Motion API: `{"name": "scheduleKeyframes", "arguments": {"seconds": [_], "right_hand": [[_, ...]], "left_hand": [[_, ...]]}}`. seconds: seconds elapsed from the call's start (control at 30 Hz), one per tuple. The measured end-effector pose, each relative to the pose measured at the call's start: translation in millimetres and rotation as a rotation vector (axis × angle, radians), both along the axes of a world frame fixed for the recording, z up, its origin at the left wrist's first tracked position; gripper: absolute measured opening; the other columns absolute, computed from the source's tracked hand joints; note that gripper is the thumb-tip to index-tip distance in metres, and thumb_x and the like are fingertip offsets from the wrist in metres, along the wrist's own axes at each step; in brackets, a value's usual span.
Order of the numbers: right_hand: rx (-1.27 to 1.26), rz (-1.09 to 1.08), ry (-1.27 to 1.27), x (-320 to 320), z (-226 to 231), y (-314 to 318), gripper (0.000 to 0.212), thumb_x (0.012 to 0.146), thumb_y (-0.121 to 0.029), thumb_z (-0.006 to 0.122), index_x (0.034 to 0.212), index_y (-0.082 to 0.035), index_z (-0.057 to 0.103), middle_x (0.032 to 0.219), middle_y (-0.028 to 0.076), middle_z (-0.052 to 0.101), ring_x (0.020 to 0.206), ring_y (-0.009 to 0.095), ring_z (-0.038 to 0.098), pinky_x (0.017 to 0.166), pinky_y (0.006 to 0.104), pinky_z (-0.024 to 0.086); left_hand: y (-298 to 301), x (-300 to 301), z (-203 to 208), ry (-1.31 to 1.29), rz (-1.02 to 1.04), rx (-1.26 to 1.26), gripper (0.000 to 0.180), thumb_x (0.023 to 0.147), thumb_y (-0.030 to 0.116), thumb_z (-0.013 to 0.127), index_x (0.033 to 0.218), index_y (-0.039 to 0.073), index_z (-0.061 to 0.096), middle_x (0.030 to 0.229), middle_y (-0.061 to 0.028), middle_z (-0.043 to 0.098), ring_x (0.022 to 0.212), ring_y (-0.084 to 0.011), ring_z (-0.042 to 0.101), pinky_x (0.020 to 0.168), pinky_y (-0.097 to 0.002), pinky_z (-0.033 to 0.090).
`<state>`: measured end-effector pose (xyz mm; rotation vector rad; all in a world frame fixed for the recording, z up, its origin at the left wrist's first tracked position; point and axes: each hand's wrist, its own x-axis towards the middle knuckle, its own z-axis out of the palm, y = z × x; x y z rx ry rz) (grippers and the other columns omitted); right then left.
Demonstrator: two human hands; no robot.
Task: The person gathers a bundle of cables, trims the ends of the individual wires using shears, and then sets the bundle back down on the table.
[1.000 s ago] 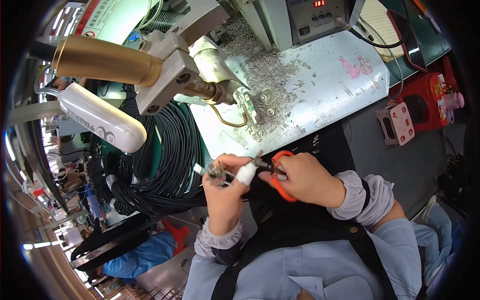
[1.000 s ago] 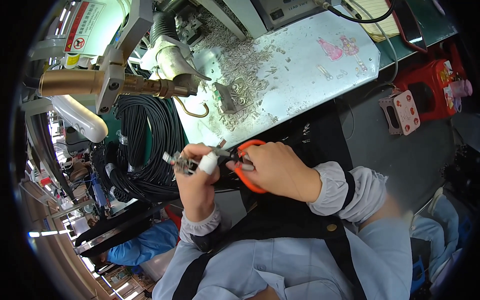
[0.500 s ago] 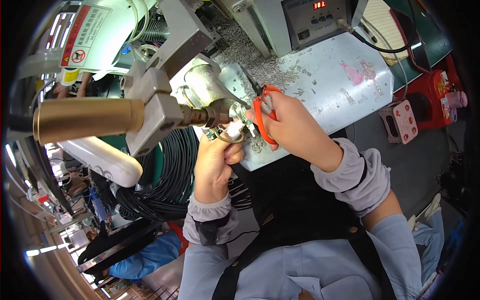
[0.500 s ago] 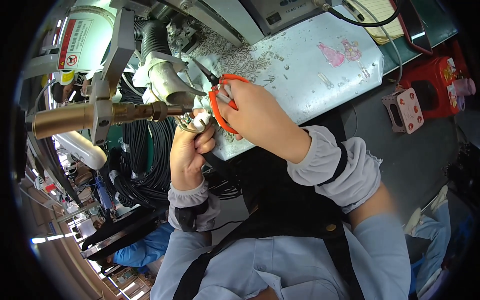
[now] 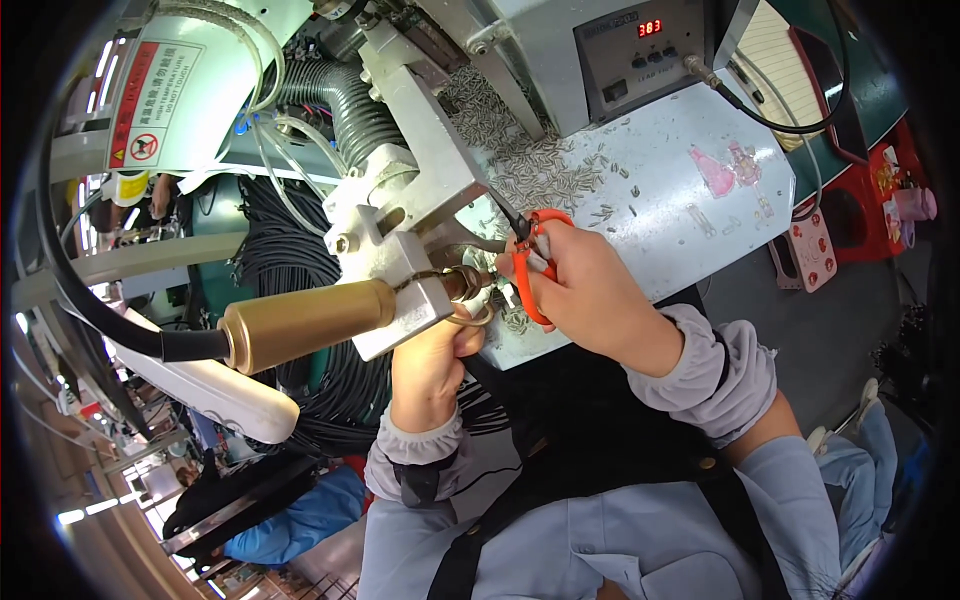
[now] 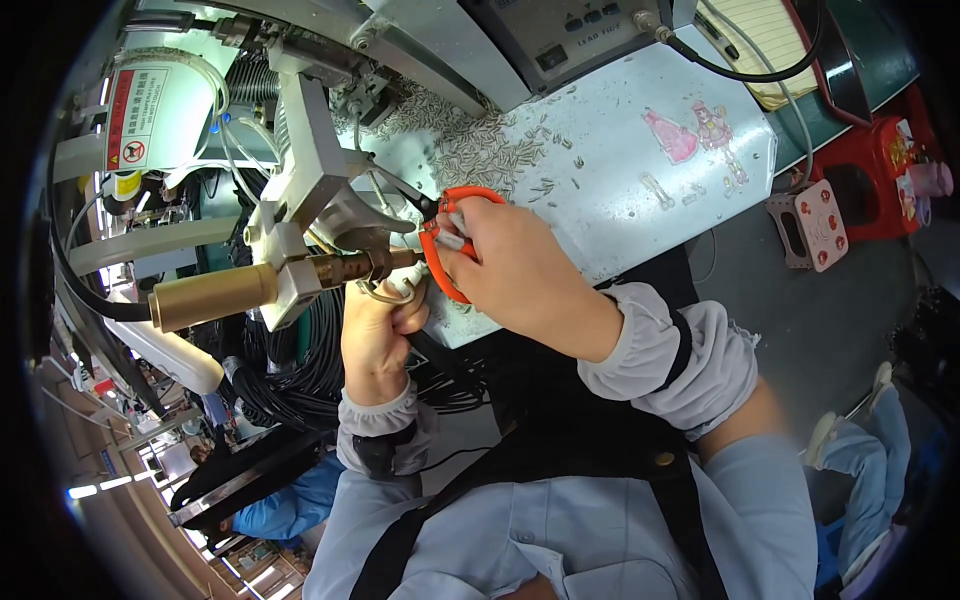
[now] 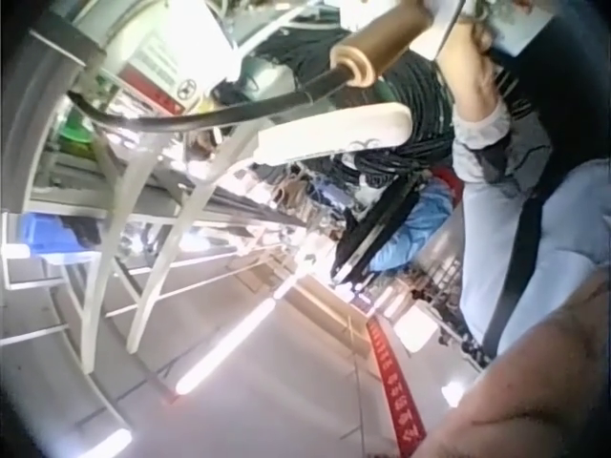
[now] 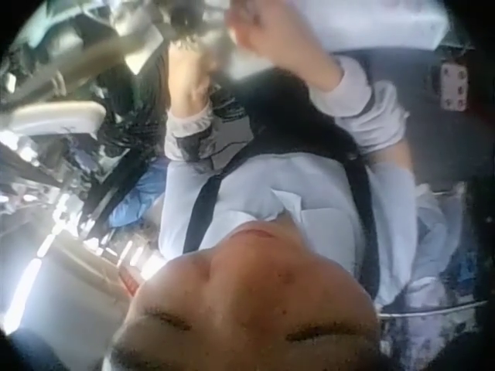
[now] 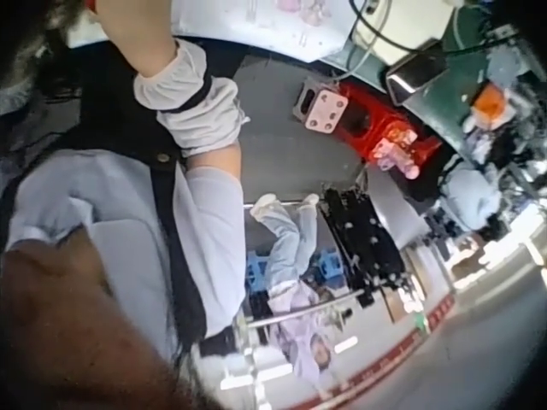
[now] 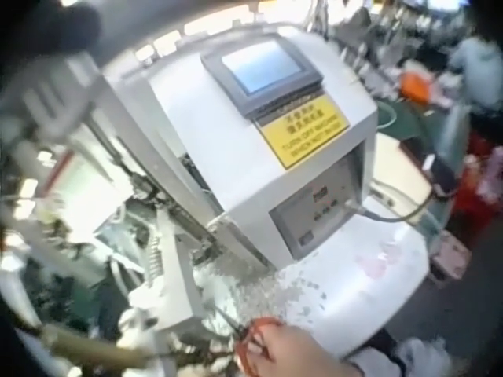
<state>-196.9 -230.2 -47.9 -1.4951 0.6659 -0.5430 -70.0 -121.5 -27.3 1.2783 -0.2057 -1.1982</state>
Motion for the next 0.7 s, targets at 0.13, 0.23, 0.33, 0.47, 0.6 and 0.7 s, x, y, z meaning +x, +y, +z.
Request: {"name": "scheduleKeyframes", "arguments": {"seconds": [0.13,0.23,0.33,0.47,0.6,0.7], "right_hand": [[-0.05,-0.014,-0.009,0,2,1,0.017,0.082,-0.016,0.056,0.08,0.0,0.051,0.052,0.001,0.044,0.044,0.007,0.037,0.043,0.0232,0.032],[-0.001,-0.001,-0.043,-5,4,4,0.015,0.083,-0.015,0.056,0.081,0.0,0.051,0.055,0.0,0.045,0.046,0.006,0.037,0.044,0.0222,0.032],[0.13,0.049,-0.082,-17,4,8,0.014,0.083,-0.013,0.055,0.082,-0.001,0.05,0.058,0.0,0.047,0.047,0.006,0.037,0.045,0.021,0.032],[0.423,0.153,-0.178,-34,12,12,0.011,0.083,-0.011,0.055,0.085,-0.002,0.049,0.061,-0.001,0.047,0.05,0.005,0.039,0.046,0.02,0.033],[-0.303,-0.298,-0.152,-39,15,21,0.009,0.081,-0.009,0.056,0.081,-0.002,0.05,0.059,0.001,0.047,0.047,0.008,0.044,0.045,0.0227,0.036],[-0.637,0.198,-0.224,-44,19,25,0.009,0.079,-0.008,0.058,0.077,-0.002,0.052,0.058,0.005,0.049,0.047,0.014,0.049,0.045,0.0264,0.039]], "left_hand": [[-3,-5,8,-0.004,0.017,0.032,0.017,0.072,-0.002,0.058,0.088,-0.001,0.053,0.07,-0.0036,0.05,0.045,-0.006,0.033,0.038,-0.0195,0.023],[1,-7,8,-0.109,-0.016,0.084,0.017,0.073,-0.001,0.058,0.09,-0.002,0.054,0.075,-0.0057,0.053,0.046,-0.0069,0.037,0.039,-0.0196,0.026],[12,-13,11,-0.113,-0.057,0.049,0.019,0.074,0.0,0.058,0.093,-0.003,0.054,0.08,-0.0075,0.055,0.05,-0.0084,0.041,0.043,-0.0201,0.03],[30,-31,19,-0.101,-0.077,-0.036,0.023,0.076,0.0,0.057,0.098,-0.004,0.054,0.086,-0.009,0.057,0.061,-0.0113,0.049,0.054,-0.0224,0.039],[41,-48,22,-0.258,-0.096,0.009,0.024,0.077,0.0,0.055,0.101,-0.004,0.054,0.091,-0.009,0.058,0.073,-0.0129,0.053,0.065,-0.025,0.044],[51,-54,19,-0.265,-0.209,-0.019,0.026,0.078,-0.002,0.054,0.103,-0.003,0.054,0.093,-0.0088,0.058,0.079,-0.0132,0.054,0.071,-0.0254,0.044]]}}
